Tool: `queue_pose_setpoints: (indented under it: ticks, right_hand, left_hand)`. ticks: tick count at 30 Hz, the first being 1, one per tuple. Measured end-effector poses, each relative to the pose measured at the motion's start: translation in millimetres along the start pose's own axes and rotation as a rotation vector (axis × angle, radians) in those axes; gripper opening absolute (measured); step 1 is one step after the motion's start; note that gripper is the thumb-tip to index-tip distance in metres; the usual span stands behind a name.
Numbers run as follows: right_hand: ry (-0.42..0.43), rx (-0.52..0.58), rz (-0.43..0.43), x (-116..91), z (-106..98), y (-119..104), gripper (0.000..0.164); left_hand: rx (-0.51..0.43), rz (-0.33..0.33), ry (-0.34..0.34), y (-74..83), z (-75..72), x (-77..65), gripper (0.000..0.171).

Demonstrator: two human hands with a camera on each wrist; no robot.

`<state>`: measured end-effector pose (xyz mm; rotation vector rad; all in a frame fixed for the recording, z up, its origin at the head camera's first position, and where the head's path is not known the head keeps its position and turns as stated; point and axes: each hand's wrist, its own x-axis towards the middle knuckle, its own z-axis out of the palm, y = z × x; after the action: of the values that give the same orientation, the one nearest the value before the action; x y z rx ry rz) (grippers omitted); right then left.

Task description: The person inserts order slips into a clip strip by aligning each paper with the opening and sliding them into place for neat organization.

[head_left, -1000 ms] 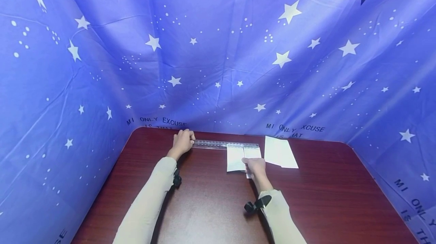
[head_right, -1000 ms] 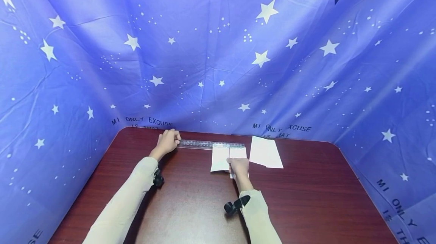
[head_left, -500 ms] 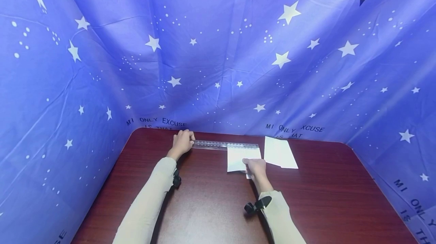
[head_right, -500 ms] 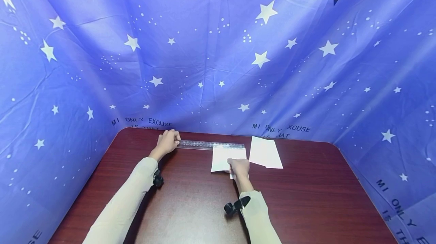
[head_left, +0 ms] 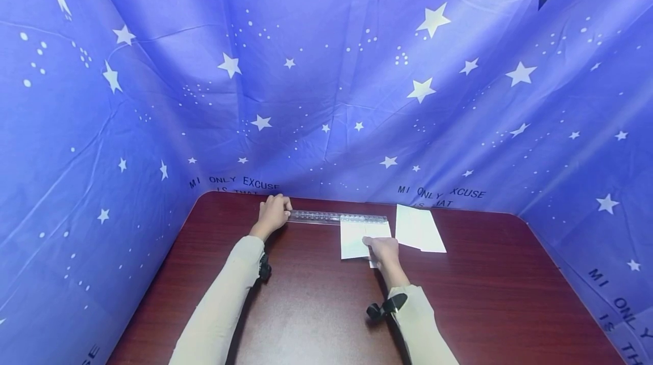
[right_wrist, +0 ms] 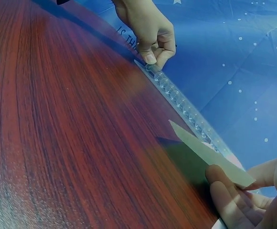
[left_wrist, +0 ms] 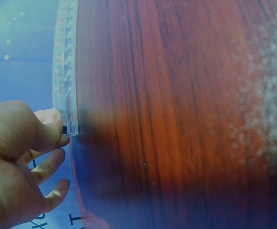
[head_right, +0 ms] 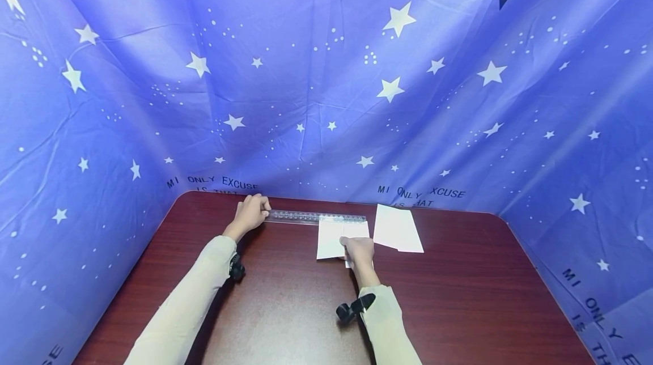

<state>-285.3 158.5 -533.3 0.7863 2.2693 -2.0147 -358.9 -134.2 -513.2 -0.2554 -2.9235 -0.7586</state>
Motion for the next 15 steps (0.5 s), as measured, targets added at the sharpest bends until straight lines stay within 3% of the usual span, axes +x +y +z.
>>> queue_pose_setpoints:
  ticks: [5, 15]
  right_hand:
    - [0.013, -0.023, -0.014, -0.4, 0.4, 0.2, 0.027]
    - [0.067, -0.084, -0.059, -2.4, -2.3, -2.7, 0.009]
  left_hand:
    - [0.004, 0.0, -0.001, -0.4, 0.7, 0.8, 0.012]
    - [0.008, 0.017, 0.009, -1.1, 0.3, -0.3, 0.012]
